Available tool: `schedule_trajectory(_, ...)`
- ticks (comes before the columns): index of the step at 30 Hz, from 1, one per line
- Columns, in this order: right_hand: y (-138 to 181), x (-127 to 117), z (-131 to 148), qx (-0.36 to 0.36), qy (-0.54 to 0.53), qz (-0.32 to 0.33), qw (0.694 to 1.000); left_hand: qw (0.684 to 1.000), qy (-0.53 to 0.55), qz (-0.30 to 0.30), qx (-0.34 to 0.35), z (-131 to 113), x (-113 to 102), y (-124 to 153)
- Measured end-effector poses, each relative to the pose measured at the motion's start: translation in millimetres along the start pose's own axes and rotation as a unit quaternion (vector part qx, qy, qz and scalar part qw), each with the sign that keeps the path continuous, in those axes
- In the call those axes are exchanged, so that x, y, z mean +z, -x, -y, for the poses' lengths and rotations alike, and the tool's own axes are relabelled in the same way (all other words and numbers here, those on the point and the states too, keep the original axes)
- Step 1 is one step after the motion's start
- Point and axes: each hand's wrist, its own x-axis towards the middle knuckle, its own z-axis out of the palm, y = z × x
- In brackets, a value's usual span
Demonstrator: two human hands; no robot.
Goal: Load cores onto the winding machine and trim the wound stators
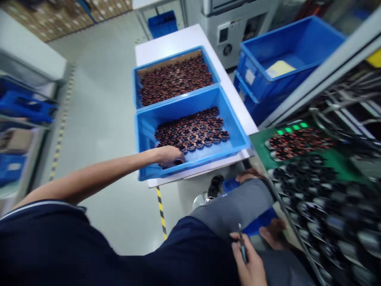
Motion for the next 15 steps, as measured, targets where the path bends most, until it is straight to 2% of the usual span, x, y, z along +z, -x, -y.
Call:
schedule_trajectory(1,2,2,5,0.001,-0.013,0.009,1.0,0.999,0.028,-0.036,-0.007,-5,-13,0)
schedule_trajectory(2,4,3,8,0.002,-0.024,0.015,1.0,0.993,0.063,-0.1,-0.009,-11,-28,-2)
schedule_trajectory(4,6,3,11,0.002,-0.037,0.024,0.999,0.954,0.12,-0.272,0.034,-29,-60,-16)
schedule_trajectory(5,7,2,11,0.004,-0.04,0.026,0.999,0.931,0.131,-0.333,0.066,-43,-76,-28)
schedule_trajectory(7,11,-1,8,0.012,-0.046,0.026,0.999,0.903,0.11,-0.396,0.124,-77,-105,-62)
schedule_trajectory(10,23,-8,2,0.027,-0.06,0.021,0.998,0.905,0.027,-0.398,0.148,-134,-133,-131)
schedule_trajectory(13,40,-17,-10,0.04,-0.067,0.0,0.997,0.927,-0.057,-0.357,0.096,-173,-143,-199)
schedule_trajectory(15,54,-23,-24,0.056,-0.073,-0.026,0.995,0.944,-0.092,-0.313,0.052,-186,-145,-230)
